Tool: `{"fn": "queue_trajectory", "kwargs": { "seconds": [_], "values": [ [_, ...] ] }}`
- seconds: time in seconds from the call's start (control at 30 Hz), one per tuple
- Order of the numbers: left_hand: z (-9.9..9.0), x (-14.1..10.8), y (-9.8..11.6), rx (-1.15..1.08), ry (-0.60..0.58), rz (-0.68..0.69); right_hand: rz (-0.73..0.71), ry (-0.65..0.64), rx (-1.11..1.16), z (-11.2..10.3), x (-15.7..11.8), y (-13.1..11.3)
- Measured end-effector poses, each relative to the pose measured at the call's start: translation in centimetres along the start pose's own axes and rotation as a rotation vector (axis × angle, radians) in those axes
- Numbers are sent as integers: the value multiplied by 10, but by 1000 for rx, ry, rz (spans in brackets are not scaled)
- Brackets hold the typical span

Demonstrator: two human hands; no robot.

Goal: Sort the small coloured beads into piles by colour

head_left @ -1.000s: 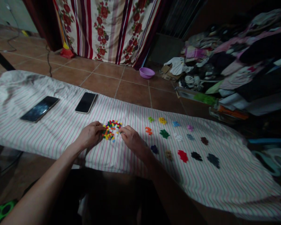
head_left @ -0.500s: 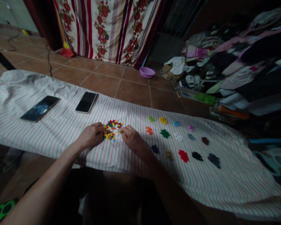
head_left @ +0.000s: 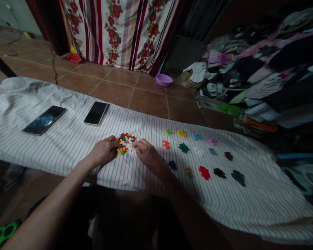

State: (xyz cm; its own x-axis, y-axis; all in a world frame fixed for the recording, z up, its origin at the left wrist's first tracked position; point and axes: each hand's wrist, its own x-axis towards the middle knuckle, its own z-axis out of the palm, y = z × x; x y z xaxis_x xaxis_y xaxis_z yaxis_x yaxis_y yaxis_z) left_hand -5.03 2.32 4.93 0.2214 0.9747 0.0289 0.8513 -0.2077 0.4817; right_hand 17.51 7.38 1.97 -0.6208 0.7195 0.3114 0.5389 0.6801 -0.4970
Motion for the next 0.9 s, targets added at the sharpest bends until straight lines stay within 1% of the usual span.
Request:
{"fn": "queue_trajectory", "kwargs": {
  "seconds": [0.13, 0.27, 0.5, 0.6, 0.7, 0.9],
  "values": [
    [4, 0, 3, 17, 15, 29, 5, 6, 3, 1, 0, 1],
    [5, 2, 5, 60, -9, 66, 13, -9, 3, 0, 1, 0],
    [5, 3, 5, 87, -20, 70, 28, -21, -19, -1, 0, -3],
    [6, 4, 4, 72, 16, 61, 34, -32, -33, -3, -2, -6],
    [7, 5, 2, 67, 28, 68, 26, -43, -49, -5, -3, -9],
    [7, 7, 1, 81, -5, 51, -15, -29, -97, -7, -8, -5]
  ]
}}
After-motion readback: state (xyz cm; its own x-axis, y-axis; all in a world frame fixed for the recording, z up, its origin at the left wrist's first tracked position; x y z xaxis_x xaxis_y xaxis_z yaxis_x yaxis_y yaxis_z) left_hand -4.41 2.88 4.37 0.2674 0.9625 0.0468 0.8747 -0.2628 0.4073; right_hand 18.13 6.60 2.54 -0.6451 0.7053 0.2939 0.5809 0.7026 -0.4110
